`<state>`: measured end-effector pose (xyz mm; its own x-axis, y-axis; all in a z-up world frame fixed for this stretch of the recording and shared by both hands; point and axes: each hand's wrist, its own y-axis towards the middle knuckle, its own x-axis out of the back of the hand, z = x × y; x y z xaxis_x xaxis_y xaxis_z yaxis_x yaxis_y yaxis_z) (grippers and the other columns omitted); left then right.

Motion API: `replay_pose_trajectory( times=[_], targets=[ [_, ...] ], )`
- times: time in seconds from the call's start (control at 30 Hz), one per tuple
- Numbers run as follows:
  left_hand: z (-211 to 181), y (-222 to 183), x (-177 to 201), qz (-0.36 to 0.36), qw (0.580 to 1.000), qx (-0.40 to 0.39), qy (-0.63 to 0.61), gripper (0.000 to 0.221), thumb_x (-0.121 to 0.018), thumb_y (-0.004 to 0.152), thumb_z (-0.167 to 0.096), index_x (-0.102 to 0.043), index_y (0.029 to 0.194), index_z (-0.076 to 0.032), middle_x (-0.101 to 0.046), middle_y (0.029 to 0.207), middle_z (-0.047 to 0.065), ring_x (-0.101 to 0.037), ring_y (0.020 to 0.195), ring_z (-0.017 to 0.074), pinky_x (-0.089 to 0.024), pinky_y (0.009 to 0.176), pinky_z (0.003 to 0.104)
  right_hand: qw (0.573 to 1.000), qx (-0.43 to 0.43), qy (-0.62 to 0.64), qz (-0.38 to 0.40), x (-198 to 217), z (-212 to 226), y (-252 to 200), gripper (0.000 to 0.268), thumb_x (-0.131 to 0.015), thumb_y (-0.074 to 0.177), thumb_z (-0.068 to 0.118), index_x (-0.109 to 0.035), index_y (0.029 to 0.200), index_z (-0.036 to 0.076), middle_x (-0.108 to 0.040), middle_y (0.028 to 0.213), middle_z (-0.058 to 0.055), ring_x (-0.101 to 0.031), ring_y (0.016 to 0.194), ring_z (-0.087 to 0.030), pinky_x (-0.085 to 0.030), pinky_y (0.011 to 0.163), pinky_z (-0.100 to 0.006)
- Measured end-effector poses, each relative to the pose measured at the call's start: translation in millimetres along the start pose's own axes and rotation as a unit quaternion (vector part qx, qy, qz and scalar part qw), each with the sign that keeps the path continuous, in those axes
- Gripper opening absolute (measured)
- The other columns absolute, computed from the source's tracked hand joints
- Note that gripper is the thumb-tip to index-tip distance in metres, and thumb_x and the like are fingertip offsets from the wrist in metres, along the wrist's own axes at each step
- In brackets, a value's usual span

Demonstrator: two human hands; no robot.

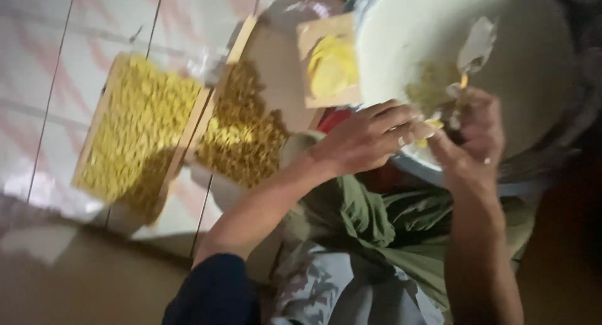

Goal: The person scoops a white paste onto yellow dough sheets using a fork, folds the dough, and places the folded pieces into wooden trays. The process is repeated continuously with multiple dough sheets.

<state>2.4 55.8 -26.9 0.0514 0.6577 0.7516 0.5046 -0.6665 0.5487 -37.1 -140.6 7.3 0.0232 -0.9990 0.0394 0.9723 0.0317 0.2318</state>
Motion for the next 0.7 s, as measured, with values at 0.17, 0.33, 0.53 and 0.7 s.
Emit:
replay_pose_trajectory(
  times=[0.17, 0.33, 0.53, 0.7],
  targets=[
    [23, -14, 48, 0.120, 0.957, 0.234, -0.120, 0.027, -0.043, 0.106, -0.018, -0.063, 0.119, -0.005, -0.063, 0.129, 0.017, -0.061, 0.120, 0.0314, -0.058, 0.099, 0.043, 0.996, 0.028, -0.078, 0.031, -23, 3, 5, 0.047, -0.057, 0.105, -0.009, -0.035, 0.145, 0.000, -0.058, 0.130, -0.027, -0.059, 0.107, -0.028, -0.052, 0.090, -0.036],
    [126, -106, 121, -0.088, 0.947, 0.292, 0.098, 0.021, -0.053, 0.082, 0.010, -0.070, 0.088, -0.001, -0.073, 0.091, 0.014, -0.070, 0.075, 0.0213, -0.052, 0.054, 0.026, 0.982, 0.025, -0.189, -0.012, 2, -81, -21, 0.034, -0.061, 0.112, -0.013, -0.042, 0.137, 0.001, -0.050, 0.106, -0.013, -0.040, 0.078, -0.014, -0.035, 0.066, -0.028],
    [179, -162, 93, -0.101, 0.824, 0.557, -0.009, 0.025, -0.058, 0.101, -0.002, -0.061, 0.124, -0.010, -0.074, 0.110, 0.012, -0.075, 0.088, 0.0138, -0.055, 0.063, 0.024, 0.934, 0.079, -0.338, -0.088, 0, -96, -31, 0.031, -0.062, 0.102, -0.017, -0.060, 0.133, -0.016, -0.052, 0.114, -0.023, -0.053, 0.090, -0.030, -0.042, 0.069, -0.041],
    [205, -191, 31, -0.071, 0.675, 0.693, -0.242, 0.025, -0.038, 0.111, -0.019, -0.058, 0.113, -0.004, -0.067, 0.098, 0.009, -0.058, 0.067, 0.0121, -0.052, 0.057, 0.024, 0.917, -0.014, -0.381, -0.119, 4, -110, -38, 0.033, -0.070, 0.101, -0.007, -0.068, 0.134, -0.010, -0.061, 0.115, -0.020, -0.061, 0.098, -0.030, -0.047, 0.072, -0.039]
  ],
)
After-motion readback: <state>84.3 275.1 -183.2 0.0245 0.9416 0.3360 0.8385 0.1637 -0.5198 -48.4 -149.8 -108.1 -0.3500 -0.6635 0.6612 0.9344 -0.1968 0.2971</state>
